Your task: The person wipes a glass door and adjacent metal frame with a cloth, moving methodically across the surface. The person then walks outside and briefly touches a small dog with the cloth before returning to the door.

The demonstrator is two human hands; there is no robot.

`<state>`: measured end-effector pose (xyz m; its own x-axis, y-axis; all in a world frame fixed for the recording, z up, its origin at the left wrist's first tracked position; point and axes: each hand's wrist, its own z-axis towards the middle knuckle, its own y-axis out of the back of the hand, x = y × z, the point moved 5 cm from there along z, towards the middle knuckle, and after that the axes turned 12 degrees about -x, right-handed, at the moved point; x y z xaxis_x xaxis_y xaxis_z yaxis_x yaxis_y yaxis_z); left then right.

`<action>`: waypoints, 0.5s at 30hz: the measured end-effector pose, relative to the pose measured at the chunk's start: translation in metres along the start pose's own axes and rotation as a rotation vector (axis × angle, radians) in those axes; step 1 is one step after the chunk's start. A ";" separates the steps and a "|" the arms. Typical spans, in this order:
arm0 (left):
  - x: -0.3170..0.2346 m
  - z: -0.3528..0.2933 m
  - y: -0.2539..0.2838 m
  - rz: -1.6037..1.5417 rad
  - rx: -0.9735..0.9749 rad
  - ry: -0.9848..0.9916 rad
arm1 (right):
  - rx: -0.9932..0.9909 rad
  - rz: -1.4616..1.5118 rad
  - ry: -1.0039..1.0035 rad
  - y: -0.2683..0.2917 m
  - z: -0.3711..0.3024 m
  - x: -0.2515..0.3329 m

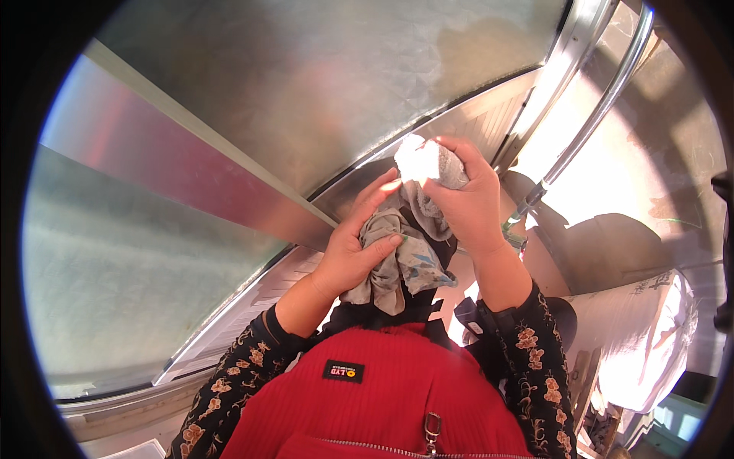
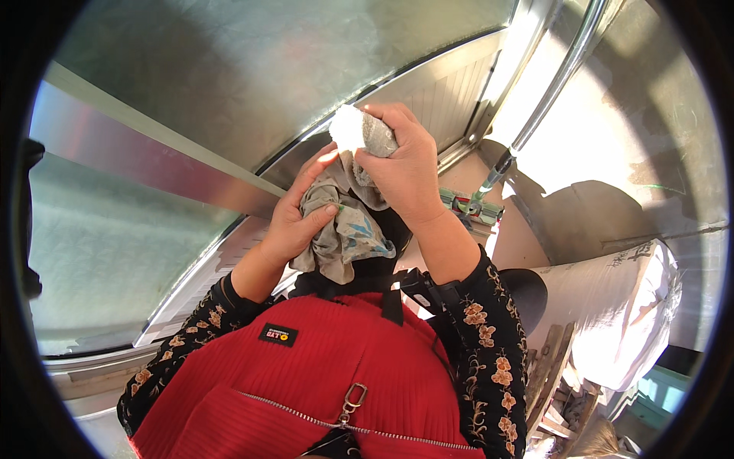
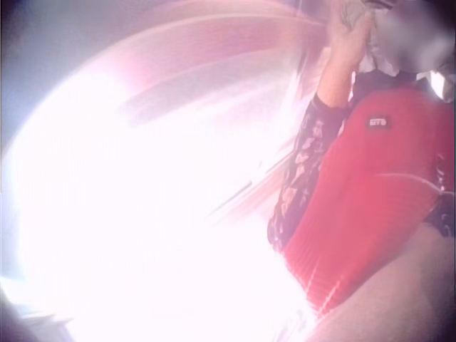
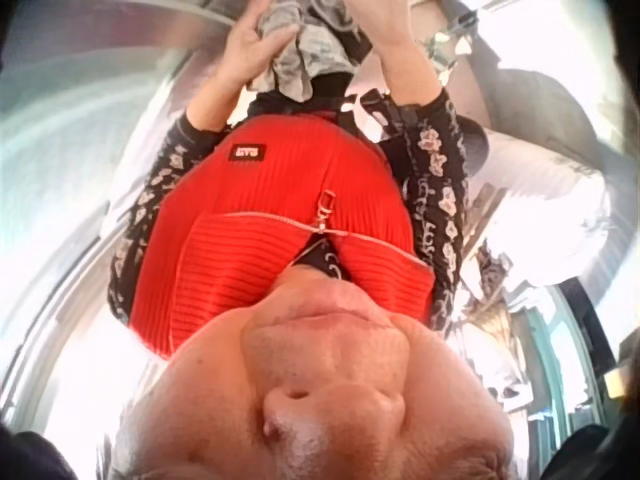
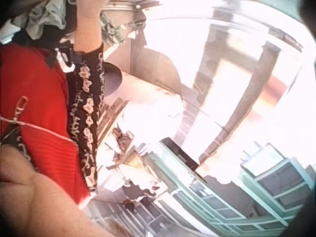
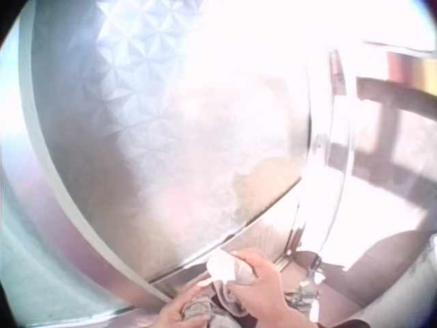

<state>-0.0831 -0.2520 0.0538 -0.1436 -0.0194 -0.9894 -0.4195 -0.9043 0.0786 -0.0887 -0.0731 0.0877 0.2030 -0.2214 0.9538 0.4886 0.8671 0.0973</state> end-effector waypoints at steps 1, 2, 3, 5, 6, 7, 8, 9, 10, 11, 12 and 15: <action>-0.001 -0.004 0.006 0.090 0.021 -0.001 | 0.012 -0.122 0.222 -0.007 0.007 0.010; -0.002 -0.004 0.010 0.179 0.048 0.001 | 0.015 -0.244 0.446 -0.014 0.012 0.020; -0.005 -0.009 0.013 0.254 0.032 -0.052 | 0.109 -0.303 0.499 -0.026 0.010 0.022; -0.013 -0.017 0.018 0.419 0.039 -0.164 | 0.270 -0.475 0.798 -0.055 0.007 0.025; -0.016 -0.020 0.021 0.483 0.037 -0.220 | 0.379 -0.577 0.817 -0.067 0.005 0.018; -0.018 -0.020 0.023 0.584 0.023 -0.266 | 0.292 -0.589 0.889 -0.067 0.002 0.019; -0.017 -0.019 0.023 0.609 0.038 -0.263 | 0.287 -0.664 0.898 -0.069 -0.001 0.014; -0.017 -0.021 0.023 0.637 0.052 -0.251 | 0.316 -0.679 0.873 -0.068 -0.001 0.008; -0.016 -0.021 0.023 0.663 0.066 -0.242 | 0.288 -0.655 0.891 -0.064 0.000 0.005; -0.017 -0.020 0.022 0.692 0.089 -0.262 | 0.274 -0.622 0.918 -0.057 0.004 0.001; -0.017 -0.020 0.022 0.698 0.099 -0.253 | 0.278 -0.606 0.932 -0.050 0.010 -0.004; -0.017 -0.018 0.019 0.720 0.104 -0.263 | 0.150 -0.603 0.972 -0.030 0.031 -0.014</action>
<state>-0.0727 -0.2765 0.0704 -0.6154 -0.4738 -0.6300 -0.2224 -0.6624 0.7154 -0.1323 -0.0820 0.0803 0.5707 -0.8115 0.1253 0.6358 0.5333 0.5581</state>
